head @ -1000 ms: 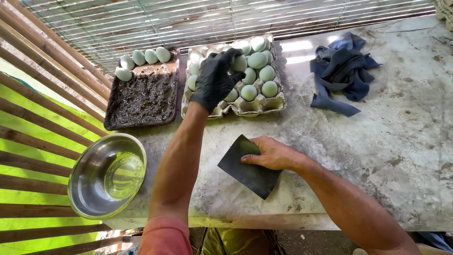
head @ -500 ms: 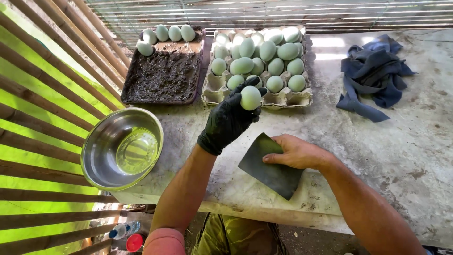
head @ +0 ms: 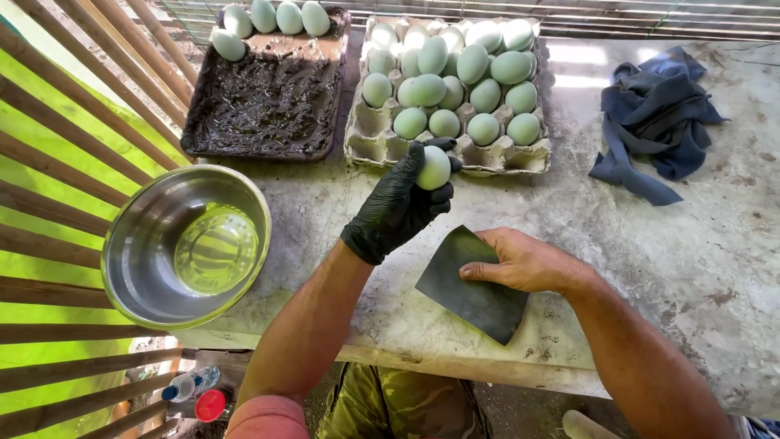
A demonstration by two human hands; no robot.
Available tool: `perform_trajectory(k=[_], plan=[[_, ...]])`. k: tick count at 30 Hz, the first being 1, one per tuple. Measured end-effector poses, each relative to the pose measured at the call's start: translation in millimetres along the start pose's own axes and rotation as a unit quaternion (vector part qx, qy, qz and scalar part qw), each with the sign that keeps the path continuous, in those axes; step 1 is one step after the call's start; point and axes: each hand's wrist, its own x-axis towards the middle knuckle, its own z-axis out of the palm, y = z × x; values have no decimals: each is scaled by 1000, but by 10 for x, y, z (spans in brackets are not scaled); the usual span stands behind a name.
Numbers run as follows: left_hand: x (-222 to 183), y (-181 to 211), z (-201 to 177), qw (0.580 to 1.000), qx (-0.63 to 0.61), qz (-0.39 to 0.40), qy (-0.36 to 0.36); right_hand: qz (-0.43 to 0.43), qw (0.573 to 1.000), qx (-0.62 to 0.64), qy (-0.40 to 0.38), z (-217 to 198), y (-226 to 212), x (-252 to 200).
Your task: A person is using sandpaper to clean or smooth the surface of a light blue eggshell.
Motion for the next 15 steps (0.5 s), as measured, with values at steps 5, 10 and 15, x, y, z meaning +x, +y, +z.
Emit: perform_trajectory(k=[5, 10, 15], plan=[[-135, 9, 186, 996, 76, 55, -4, -18, 1000, -3, -2, -4, -83, -19], [-163, -18, 193, 983, 160, 93, -20, -21, 1000, -6, -4, -23, -24, 23], [-128, -69, 98, 968, 215, 128, -31, -24, 1000, -15, -2, -18, 4, 28]])
